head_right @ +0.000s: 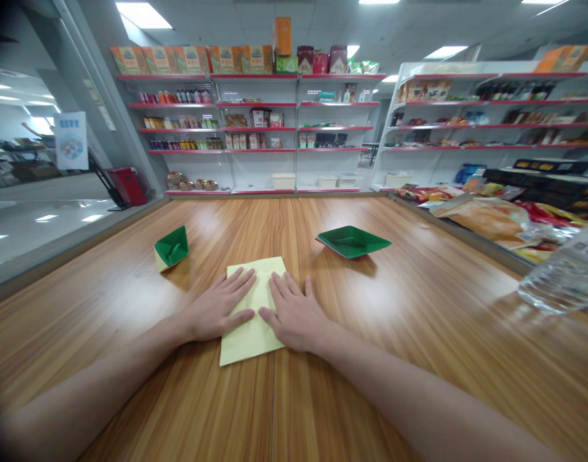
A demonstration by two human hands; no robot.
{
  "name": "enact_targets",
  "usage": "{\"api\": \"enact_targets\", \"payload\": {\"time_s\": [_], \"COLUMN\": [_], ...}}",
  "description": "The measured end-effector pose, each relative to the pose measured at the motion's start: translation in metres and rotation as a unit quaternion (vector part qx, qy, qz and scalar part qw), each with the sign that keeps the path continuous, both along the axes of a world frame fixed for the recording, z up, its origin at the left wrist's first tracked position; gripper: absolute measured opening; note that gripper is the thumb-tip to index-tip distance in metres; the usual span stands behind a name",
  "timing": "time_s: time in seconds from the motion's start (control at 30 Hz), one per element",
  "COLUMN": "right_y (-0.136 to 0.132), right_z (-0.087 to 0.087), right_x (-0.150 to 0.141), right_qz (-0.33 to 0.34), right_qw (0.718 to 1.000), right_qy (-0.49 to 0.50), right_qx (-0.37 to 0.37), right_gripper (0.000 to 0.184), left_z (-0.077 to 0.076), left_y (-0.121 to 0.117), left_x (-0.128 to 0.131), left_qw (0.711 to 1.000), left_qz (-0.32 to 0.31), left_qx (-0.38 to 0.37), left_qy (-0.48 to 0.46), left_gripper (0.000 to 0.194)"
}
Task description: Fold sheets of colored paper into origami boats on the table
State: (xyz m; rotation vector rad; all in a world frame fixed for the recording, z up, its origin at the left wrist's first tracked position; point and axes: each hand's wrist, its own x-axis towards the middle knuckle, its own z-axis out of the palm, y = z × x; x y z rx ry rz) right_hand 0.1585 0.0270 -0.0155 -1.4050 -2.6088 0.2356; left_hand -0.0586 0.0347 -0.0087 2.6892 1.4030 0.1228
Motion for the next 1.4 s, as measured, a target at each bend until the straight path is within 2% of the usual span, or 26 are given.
{"api": "enact_targets", "payload": {"time_s": [0.13,0.23,0.37,0.5,0.57,0.63,0.73,0.83,0.9,1.23,1.33,1.4], "right_y": [0.013,0.019,0.021,0.024,0.027,0.029,0.028,0.025,0.023,0.021,0.02,0.021], "right_z": [-0.006,-0.009,-0.009,-0.008,-0.008,-0.009,-0.01,-0.009,-0.007,-0.001,-0.001,-0.002], "right_x": [0.005,0.009,0.011,0.011,0.012,0.012,0.012,0.011,0.01,0.012,0.012,0.012], "right_qz": [-0.123,-0.156,-0.136,-0.097,-0.092,-0.094,-0.091,-0.092,-0.094,-0.1,-0.094,-0.095], "right_qw": [0.992,0.988,0.989,0.988,0.984,0.981,0.979,0.978,0.978,0.969,0.956,0.933], "right_qy": [-0.004,0.004,0.033,0.095,0.124,0.143,0.15,0.146,0.146,0.21,0.276,0.346], "right_qx": [0.003,0.015,0.038,0.076,0.087,0.092,0.104,0.118,0.115,0.079,0.034,-0.009], "right_gripper": [0.068,0.068,0.062,0.045,0.038,0.034,0.03,0.027,0.024,0.019,0.023,0.026], "left_z": [0.003,0.005,0.006,0.003,-0.001,-0.005,-0.011,-0.014,-0.015,-0.019,-0.019,-0.018], "left_y": [-0.001,-0.002,-0.002,0.0,0.002,0.004,0.007,0.01,0.013,0.017,0.016,0.015], "left_x": [0.0,-0.001,-0.004,-0.006,-0.005,-0.003,-0.001,-0.002,-0.004,-0.008,-0.008,-0.008], "left_qw": [1.0,1.0,0.999,0.999,0.999,1.0,0.995,0.979,0.973,0.977,0.977,0.978], "left_qz": [-0.004,-0.011,-0.03,-0.051,-0.043,-0.01,0.09,0.192,0.219,0.202,0.202,0.199], "left_qx": [-0.006,-0.011,-0.012,-0.008,-0.003,0.007,0.025,0.038,0.04,0.042,0.036,0.038], "left_qy": [0.006,0.008,0.01,0.003,-0.007,-0.021,-0.043,-0.053,-0.055,-0.05,-0.049,-0.05], "left_gripper": [0.079,0.077,0.073,0.064,0.055,0.049,0.046,0.053,0.059,0.055,0.055,0.057]}}
